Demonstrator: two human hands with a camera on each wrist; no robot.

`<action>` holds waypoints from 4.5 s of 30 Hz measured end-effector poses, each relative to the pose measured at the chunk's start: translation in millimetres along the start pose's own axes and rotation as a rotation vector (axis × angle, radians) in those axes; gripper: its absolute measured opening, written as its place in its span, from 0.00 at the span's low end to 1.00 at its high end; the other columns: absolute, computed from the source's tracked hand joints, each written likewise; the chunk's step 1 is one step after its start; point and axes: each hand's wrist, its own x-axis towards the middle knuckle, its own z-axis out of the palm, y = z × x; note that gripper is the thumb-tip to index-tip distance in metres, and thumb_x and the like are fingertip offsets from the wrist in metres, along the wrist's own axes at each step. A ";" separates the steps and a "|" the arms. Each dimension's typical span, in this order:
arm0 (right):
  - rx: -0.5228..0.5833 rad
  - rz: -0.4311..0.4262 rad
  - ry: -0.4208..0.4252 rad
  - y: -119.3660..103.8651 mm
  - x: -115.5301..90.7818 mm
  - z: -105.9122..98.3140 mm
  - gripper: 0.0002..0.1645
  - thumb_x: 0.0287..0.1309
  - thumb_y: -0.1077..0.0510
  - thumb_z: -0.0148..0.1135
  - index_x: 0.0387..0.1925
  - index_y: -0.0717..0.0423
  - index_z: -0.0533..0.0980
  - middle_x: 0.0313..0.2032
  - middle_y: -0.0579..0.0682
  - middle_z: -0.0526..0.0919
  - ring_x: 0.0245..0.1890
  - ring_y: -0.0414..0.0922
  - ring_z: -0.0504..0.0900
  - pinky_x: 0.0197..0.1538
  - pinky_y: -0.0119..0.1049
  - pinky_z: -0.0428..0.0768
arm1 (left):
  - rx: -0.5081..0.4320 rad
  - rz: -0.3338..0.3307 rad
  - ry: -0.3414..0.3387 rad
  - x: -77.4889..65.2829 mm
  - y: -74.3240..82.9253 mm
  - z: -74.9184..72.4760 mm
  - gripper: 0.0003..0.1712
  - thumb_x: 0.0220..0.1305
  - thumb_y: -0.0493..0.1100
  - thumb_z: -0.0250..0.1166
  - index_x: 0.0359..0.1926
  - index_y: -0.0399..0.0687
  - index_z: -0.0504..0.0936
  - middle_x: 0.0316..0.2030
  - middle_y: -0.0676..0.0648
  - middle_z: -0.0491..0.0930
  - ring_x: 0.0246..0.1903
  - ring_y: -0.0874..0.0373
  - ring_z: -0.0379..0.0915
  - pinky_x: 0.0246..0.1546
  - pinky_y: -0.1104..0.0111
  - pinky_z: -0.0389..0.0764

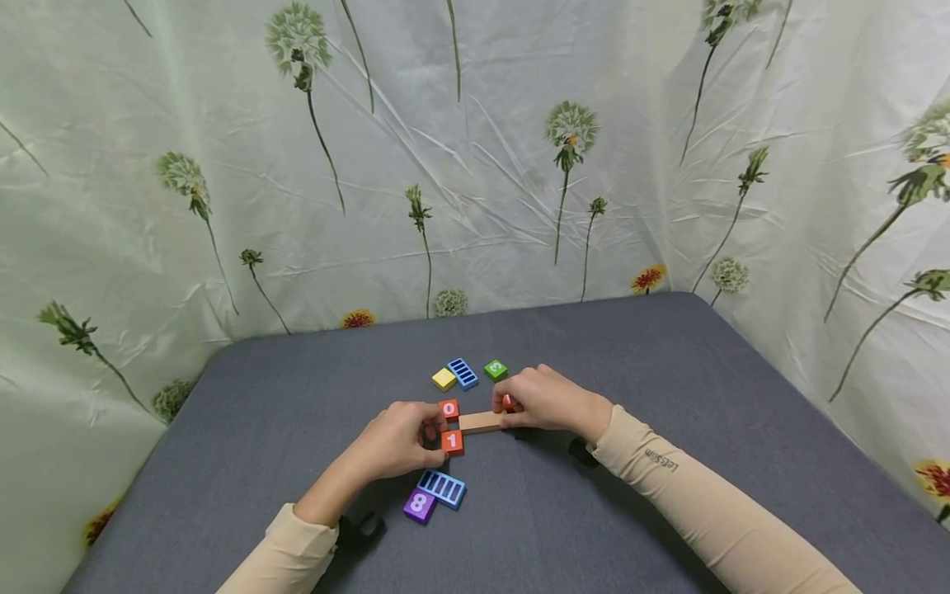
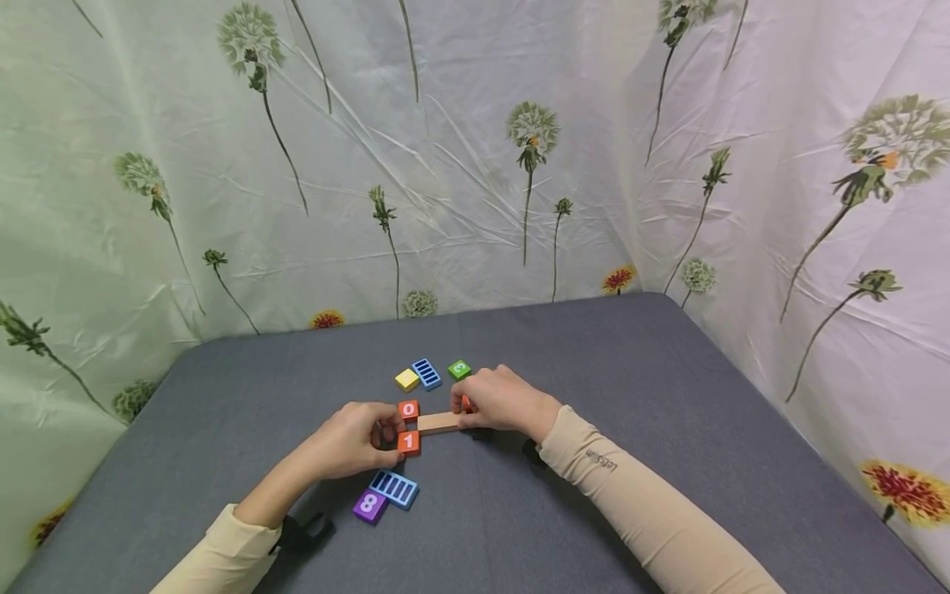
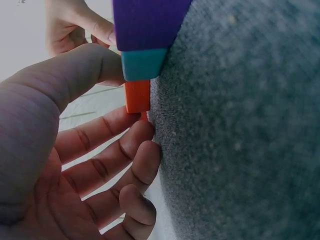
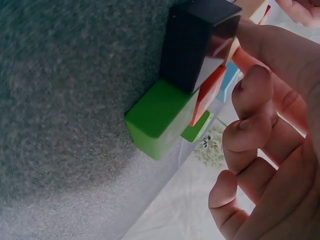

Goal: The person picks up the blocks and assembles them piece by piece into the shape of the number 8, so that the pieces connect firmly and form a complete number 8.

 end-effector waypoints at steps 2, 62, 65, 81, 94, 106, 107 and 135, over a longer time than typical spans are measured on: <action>-0.010 -0.007 0.003 0.8 -0.7 -0.7 0.08 0.67 0.49 0.75 0.41 0.46 0.85 0.26 0.38 0.81 0.24 0.33 0.72 0.31 0.32 0.69 | -0.004 -0.005 -0.003 0.2 0.0 0.4 0.15 0.53 0.42 0.82 0.38 0.53 0.84 0.29 0.57 0.80 0.29 0.63 0.73 0.32 0.69 0.75; -0.042 0.056 0.060 29.5 -7.8 -2.0 0.09 0.71 0.47 0.71 0.44 0.46 0.86 0.19 0.37 0.73 0.19 0.32 0.65 0.26 0.28 0.60 | -0.018 0.051 0.015 -2.0 -3.0 -1.4 0.13 0.54 0.41 0.80 0.36 0.53 0.84 0.28 0.55 0.80 0.28 0.65 0.71 0.31 0.70 0.72; -0.044 0.047 0.067 28.9 -9.2 -2.3 0.09 0.71 0.48 0.71 0.45 0.47 0.86 0.18 0.37 0.73 0.18 0.32 0.65 0.25 0.28 0.60 | -0.014 0.043 0.009 -2.3 -2.7 -1.3 0.13 0.54 0.41 0.81 0.36 0.53 0.84 0.28 0.55 0.80 0.29 0.64 0.72 0.31 0.70 0.73; 0.086 0.042 -0.006 24.5 -24.7 -8.7 0.10 0.69 0.53 0.73 0.49 0.49 0.86 0.21 0.37 0.71 0.21 0.32 0.65 0.29 0.29 0.64 | -0.012 0.037 0.004 -2.2 -2.9 -0.4 0.13 0.54 0.41 0.81 0.36 0.54 0.84 0.29 0.56 0.80 0.29 0.64 0.72 0.32 0.69 0.73; 0.177 0.030 -0.084 24.2 -35.7 -7.3 0.18 0.61 0.70 0.67 0.49 0.49 0.87 0.20 0.37 0.67 0.21 0.32 0.65 0.28 0.28 0.63 | -0.009 0.043 0.000 -0.3 -4.8 0.3 0.12 0.55 0.42 0.81 0.36 0.54 0.84 0.29 0.57 0.80 0.29 0.63 0.72 0.32 0.69 0.73; 0.187 -0.017 -0.082 24.2 -38.6 -4.5 0.19 0.61 0.67 0.74 0.53 0.52 0.85 0.19 0.37 0.69 0.21 0.31 0.66 0.29 0.28 0.67 | -0.007 0.031 0.000 -0.4 -4.2 0.3 0.13 0.54 0.42 0.81 0.37 0.54 0.84 0.28 0.57 0.80 0.30 0.63 0.72 0.32 0.69 0.73; 0.186 -0.018 -0.082 24.1 -38.8 -4.3 0.19 0.61 0.66 0.75 0.53 0.52 0.85 0.19 0.37 0.69 0.21 0.31 0.66 0.29 0.28 0.67 | -0.006 0.031 0.000 -0.5 -4.0 0.1 0.13 0.54 0.42 0.81 0.36 0.54 0.84 0.28 0.57 0.80 0.30 0.63 0.72 0.33 0.69 0.73; 0.125 0.039 -0.055 20.3 -41.4 0.0 0.15 0.61 0.52 0.80 0.43 0.47 0.82 0.22 0.38 0.73 0.22 0.32 0.67 0.28 0.29 0.66 | -0.005 0.048 -0.003 -0.4 -5.1 -0.4 0.12 0.55 0.42 0.80 0.35 0.54 0.83 0.28 0.56 0.79 0.29 0.63 0.71 0.31 0.69 0.71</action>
